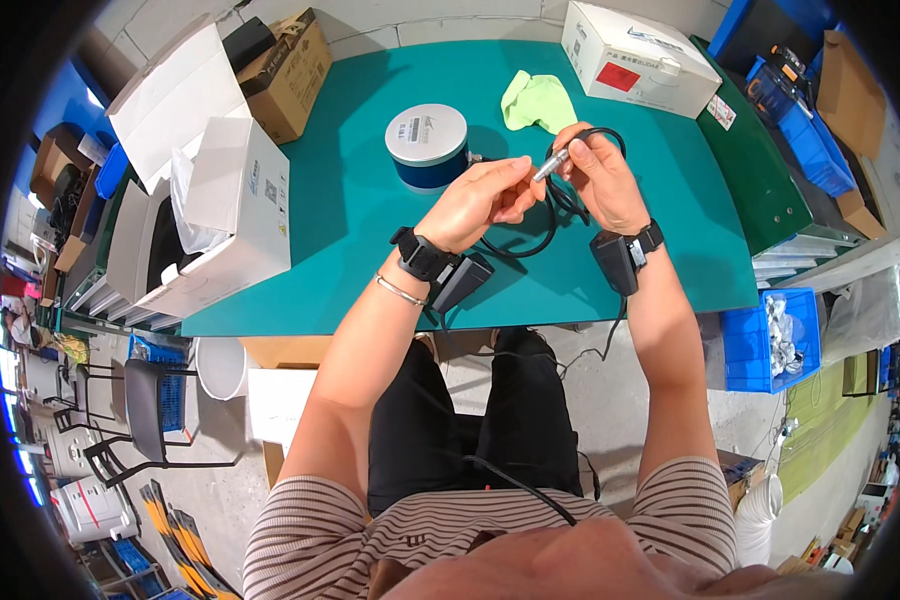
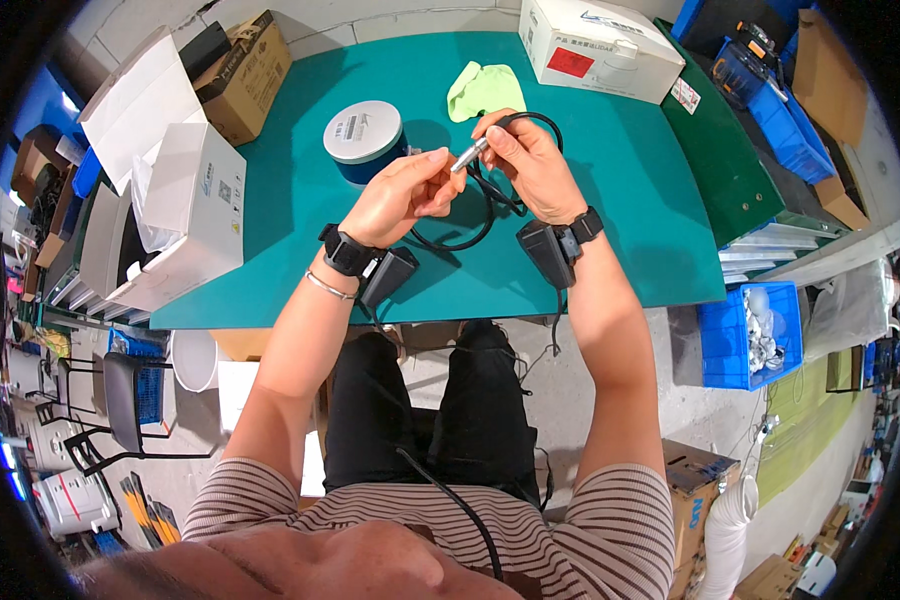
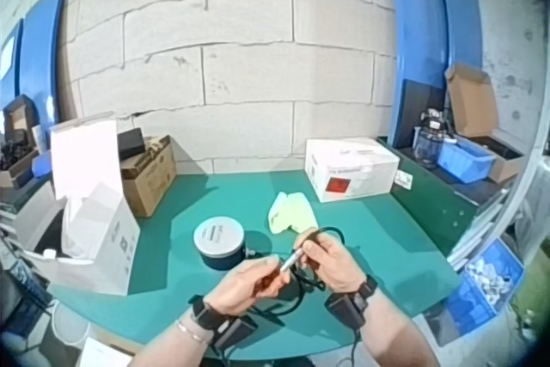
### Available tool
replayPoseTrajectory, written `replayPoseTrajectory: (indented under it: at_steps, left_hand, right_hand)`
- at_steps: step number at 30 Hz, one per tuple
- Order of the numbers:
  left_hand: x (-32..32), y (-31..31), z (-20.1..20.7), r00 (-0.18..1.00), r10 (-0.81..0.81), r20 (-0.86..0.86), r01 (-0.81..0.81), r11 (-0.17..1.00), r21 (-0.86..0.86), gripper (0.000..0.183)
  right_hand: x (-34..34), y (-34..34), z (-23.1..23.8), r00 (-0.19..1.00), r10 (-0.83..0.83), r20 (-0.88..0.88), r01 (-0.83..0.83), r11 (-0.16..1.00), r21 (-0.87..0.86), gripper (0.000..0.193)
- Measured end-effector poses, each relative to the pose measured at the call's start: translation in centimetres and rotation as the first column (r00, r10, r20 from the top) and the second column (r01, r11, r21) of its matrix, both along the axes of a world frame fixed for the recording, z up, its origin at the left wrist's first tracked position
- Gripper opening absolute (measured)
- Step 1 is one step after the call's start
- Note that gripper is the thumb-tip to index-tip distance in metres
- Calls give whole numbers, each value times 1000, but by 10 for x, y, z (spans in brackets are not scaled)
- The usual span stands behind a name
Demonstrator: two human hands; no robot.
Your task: Unboxing a LiDAR sensor and inspecting its components and cables in a workshop.
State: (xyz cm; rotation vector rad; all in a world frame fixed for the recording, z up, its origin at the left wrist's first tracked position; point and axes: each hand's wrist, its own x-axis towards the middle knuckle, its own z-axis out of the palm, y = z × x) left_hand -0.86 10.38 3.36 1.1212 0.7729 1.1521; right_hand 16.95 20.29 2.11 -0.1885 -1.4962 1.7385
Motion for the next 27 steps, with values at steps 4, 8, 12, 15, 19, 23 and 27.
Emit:
replayPoseTrajectory:
  at_steps: [4,8,12,15,19,23,27]
  left_hand:
    - [1,-2,0,1000,-8,-17,8,1000,-5,37]
    - [1,-2,-1,998,-36,-46,36,999,0,35]
    - [2,-4,4,989,-95,-114,100,994,43,36]
    - [2,-1,0,985,-146,-98,154,984,89,37]
    - [3,-1,-3,988,-144,-58,148,986,73,37]
    - [8,1,-6,983,-81,-162,96,991,92,39]
    - [5,2,-8,984,-110,-137,121,990,72,39]
  right_hand:
    - [-1,-4,2,999,-46,27,44,998,47,22]
    - [1,-4,4,995,-66,73,61,996,67,24]
    - [1,-2,1,993,-72,92,65,995,79,25]
    - [1,0,-1,995,-51,87,44,996,79,25]
    - [-2,-3,3,989,-88,117,75,991,111,27]
    - [-1,-5,1,978,-92,185,67,988,139,29]
    - [-3,-6,2,981,-68,183,43,990,136,30]
